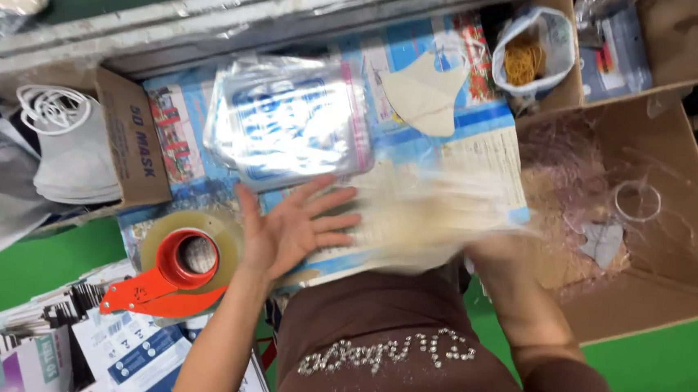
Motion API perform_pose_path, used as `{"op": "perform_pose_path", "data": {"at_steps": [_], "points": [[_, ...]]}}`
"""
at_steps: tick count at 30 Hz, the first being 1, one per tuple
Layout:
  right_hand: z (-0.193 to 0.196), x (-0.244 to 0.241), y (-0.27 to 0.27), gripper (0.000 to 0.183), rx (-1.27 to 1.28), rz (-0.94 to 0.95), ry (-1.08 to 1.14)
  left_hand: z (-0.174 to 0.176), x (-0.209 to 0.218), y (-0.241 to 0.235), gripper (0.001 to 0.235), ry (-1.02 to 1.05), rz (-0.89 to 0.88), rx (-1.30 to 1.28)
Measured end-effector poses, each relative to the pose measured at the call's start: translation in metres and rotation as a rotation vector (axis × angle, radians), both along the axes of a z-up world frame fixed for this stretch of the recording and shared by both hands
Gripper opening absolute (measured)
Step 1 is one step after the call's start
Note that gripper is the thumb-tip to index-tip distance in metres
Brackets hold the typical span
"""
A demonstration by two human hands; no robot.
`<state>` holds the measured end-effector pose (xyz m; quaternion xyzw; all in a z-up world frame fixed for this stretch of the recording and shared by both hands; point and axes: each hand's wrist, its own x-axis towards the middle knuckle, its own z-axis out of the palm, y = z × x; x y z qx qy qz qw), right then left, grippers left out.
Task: Packaging face masks into plastic bags and placing them onto a conveyor belt.
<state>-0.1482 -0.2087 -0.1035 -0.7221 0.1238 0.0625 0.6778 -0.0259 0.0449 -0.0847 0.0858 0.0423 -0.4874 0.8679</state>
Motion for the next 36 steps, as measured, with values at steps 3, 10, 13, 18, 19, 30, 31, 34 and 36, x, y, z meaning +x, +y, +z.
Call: {"op": "perform_pose_path", "data": {"at_steps": [3,10,13,18,19,30,31,34,36], "points": [[0.025,-0.007,0.003,0.058,0.105,-0.071,0.022,-0.031,-0.002,-0.003,0.122,0.058,-0.204,-0.011],[0.0,0.001,0.003,0.047,-0.592,0.071,-0.272,-0.046,-0.007,-0.005,0.052,-1.216,-0.314,0.831],[-0.03,0.02,-0.002,0.064,-0.925,0.23,-0.515,-0.055,-0.014,-0.031,0.046,-1.638,-0.166,1.007],[-0.043,0.023,-0.007,0.054,-0.636,0.211,-0.501,-0.083,-0.033,-0.039,0.044,-1.724,0.259,0.934],[-0.051,0.014,-0.008,0.054,-0.638,0.207,-0.499,-0.084,-0.034,-0.039,0.044,-1.725,0.257,0.929],[-0.038,0.015,-0.003,0.066,-0.525,0.252,-0.377,-0.059,-0.041,-0.041,0.04,-2.017,0.205,0.856],[-0.035,0.015,-0.002,0.066,-0.526,0.25,-0.384,-0.056,-0.039,-0.039,0.04,-2.024,0.209,0.857],[-0.03,0.015,-0.004,0.076,-0.056,0.32,-0.042,-0.036,-0.03,-0.04,0.039,-2.003,0.127,0.784],[-0.038,0.008,-0.001,0.061,-0.583,0.28,-0.47,-0.01,-0.022,-0.042,0.048,-2.14,0.29,0.714]]}}
